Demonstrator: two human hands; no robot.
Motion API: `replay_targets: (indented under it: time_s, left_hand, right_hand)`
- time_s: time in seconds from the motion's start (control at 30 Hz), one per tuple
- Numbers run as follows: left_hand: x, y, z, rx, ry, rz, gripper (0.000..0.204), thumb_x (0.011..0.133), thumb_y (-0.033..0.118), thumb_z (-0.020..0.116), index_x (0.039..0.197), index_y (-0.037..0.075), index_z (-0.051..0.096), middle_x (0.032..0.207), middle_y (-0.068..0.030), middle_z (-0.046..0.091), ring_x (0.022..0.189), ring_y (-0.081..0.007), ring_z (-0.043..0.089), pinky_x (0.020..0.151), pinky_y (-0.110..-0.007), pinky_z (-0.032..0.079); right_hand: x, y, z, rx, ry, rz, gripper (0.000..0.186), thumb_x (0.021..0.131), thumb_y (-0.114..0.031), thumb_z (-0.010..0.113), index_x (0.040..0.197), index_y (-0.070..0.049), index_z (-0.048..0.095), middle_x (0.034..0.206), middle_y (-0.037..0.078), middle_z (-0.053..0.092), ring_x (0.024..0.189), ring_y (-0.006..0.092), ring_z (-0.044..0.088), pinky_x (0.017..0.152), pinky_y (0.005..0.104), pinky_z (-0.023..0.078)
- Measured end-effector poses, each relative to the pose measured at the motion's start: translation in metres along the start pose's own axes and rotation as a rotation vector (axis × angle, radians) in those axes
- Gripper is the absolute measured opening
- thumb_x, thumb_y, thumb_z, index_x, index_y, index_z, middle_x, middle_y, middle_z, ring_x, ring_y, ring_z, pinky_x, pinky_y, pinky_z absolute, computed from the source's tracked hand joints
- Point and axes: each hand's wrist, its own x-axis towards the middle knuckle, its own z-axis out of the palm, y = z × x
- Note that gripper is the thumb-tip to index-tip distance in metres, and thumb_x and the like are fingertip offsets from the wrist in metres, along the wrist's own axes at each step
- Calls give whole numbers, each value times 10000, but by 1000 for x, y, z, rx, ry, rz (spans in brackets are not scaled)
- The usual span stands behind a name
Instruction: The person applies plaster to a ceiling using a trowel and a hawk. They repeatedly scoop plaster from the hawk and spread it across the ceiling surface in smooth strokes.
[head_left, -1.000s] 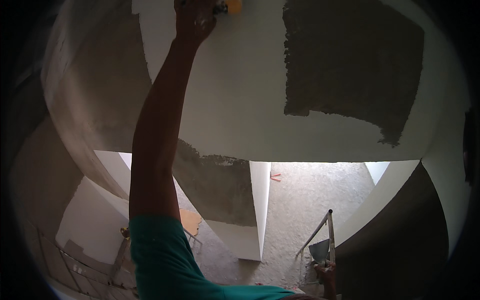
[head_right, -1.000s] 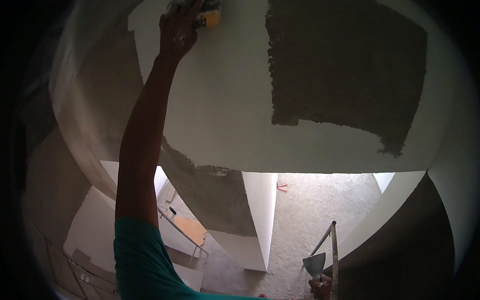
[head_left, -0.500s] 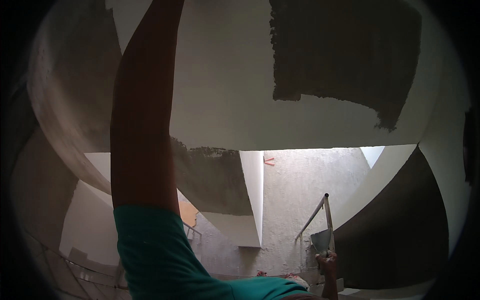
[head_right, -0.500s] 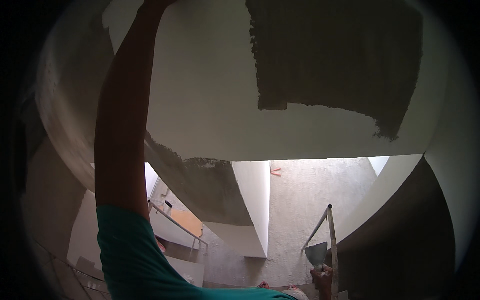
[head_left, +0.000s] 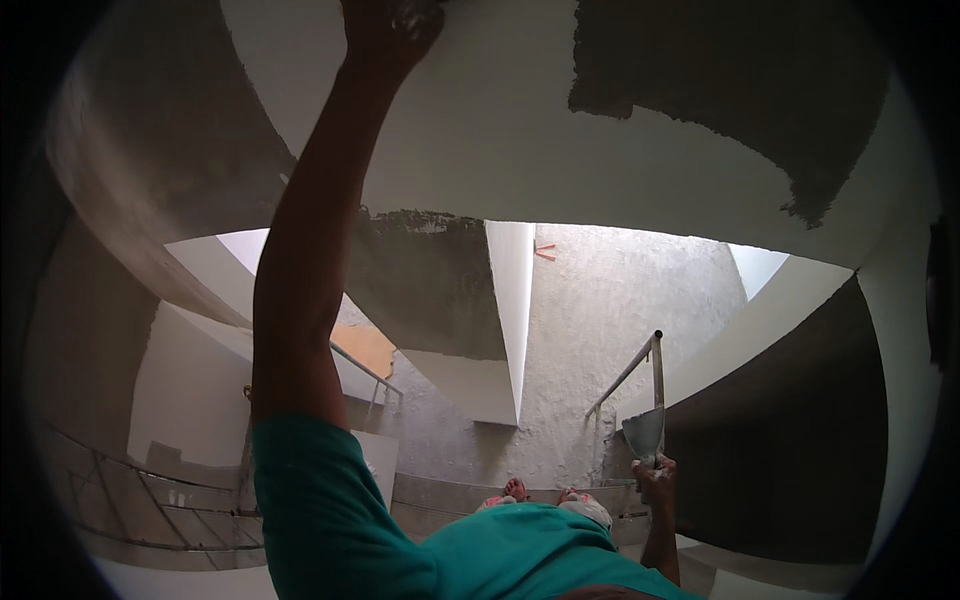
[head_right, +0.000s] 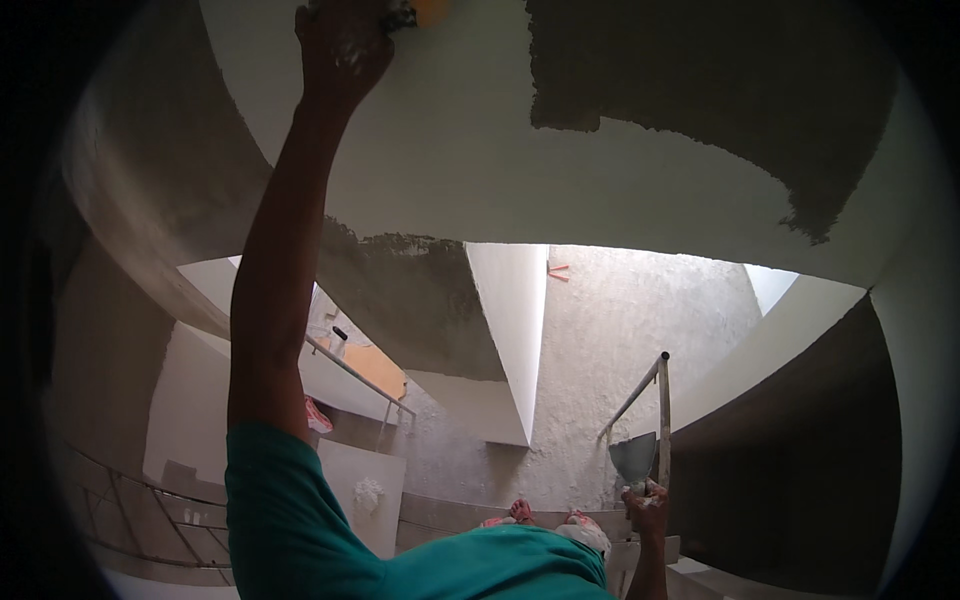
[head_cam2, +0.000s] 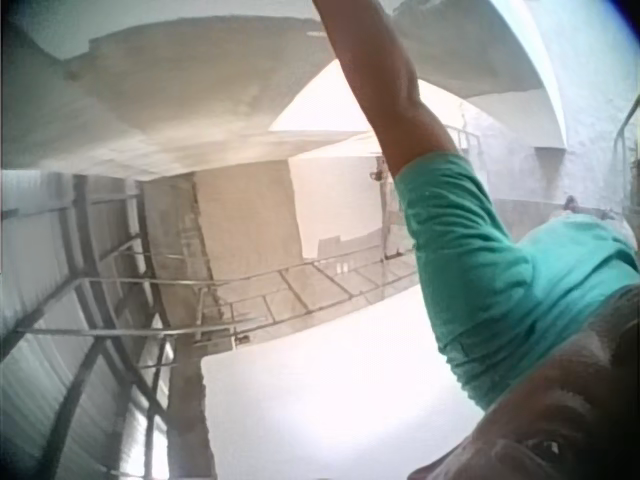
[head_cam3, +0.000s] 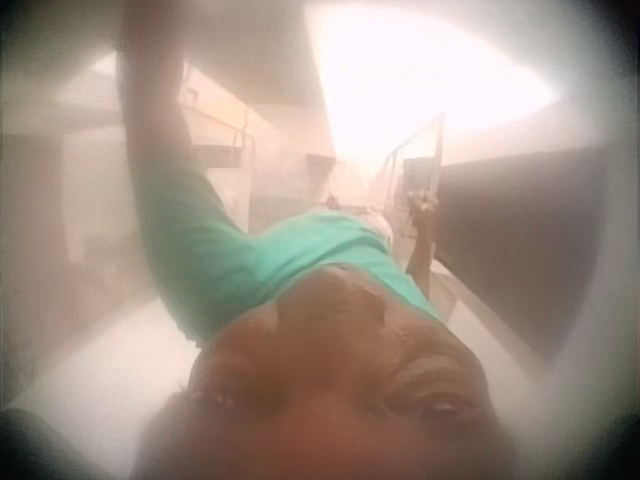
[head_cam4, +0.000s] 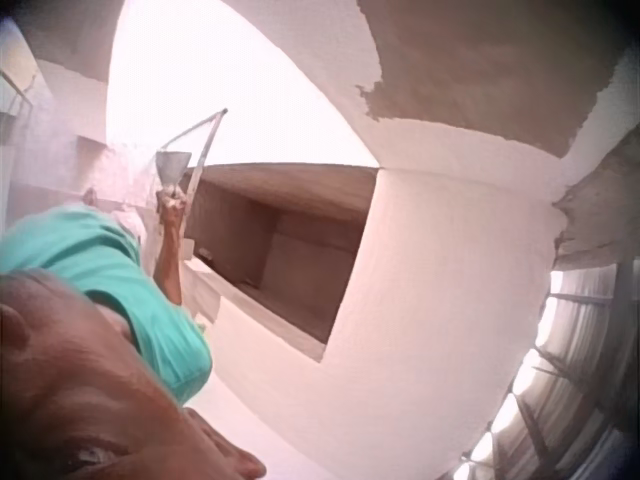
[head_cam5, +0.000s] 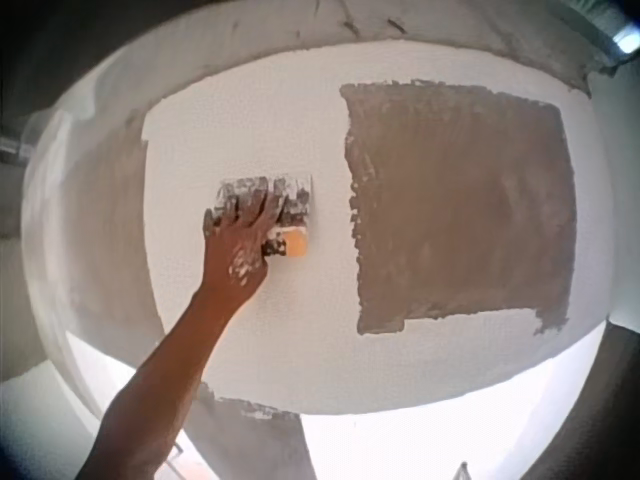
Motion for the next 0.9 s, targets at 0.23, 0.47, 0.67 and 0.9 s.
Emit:
replay_targets:
  time_s: [0.23, 0.47, 0.67, 0.9]
  left_hand:
    - [-119, 40, 41, -77, 104, 15, 864, 673, 0, 630, 1465, 263, 405, 1486, -62, 435, 1294, -397, 432, 962, -580, 326]
    - [-239, 79, 69, -194, -113, -53, 800, 728, 27, 689, 1446, 252, 417, 1500, -69, 405, 1360, -439, 344, 1050, -657, 220]
    - [-308, 75, 38, -294, -323, -14, 820, 701, 67, 744, 1433, 262, 429, 1506, -39, 394, 1381, -405, 330, 1099, -672, 140]
    - [-169, 4, -15, -199, -178, -60, 859, 719, -8, 612, 1499, 240, 352, 1555, -45, 334, 1431, -374, 272, 1147, -599, 126]
  right_hand:
    - [-2, -3, -10, -18, -8, 26, 170, 784, -169, 719, 754, -56, 596, 555, -23, 530, 447, 53, 502, 403, 246, 425]
    - [-7, 5, -22, -40, 9, 27, 162, 783, -163, 709, 739, -63, 589, 541, -30, 519, 441, 50, 493, 395, 248, 411]
    - [-1, 15, -26, -38, 45, 38, 184, 763, -163, 712, 693, -62, 575, 528, -22, 519, 425, 67, 487, 390, 266, 390]
    - [29, 64, -29, 35, -2, -72, 263, 686, -155, 818, 787, -11, 623, 587, 28, 584, 471, 116, 544, 451, 307, 452]
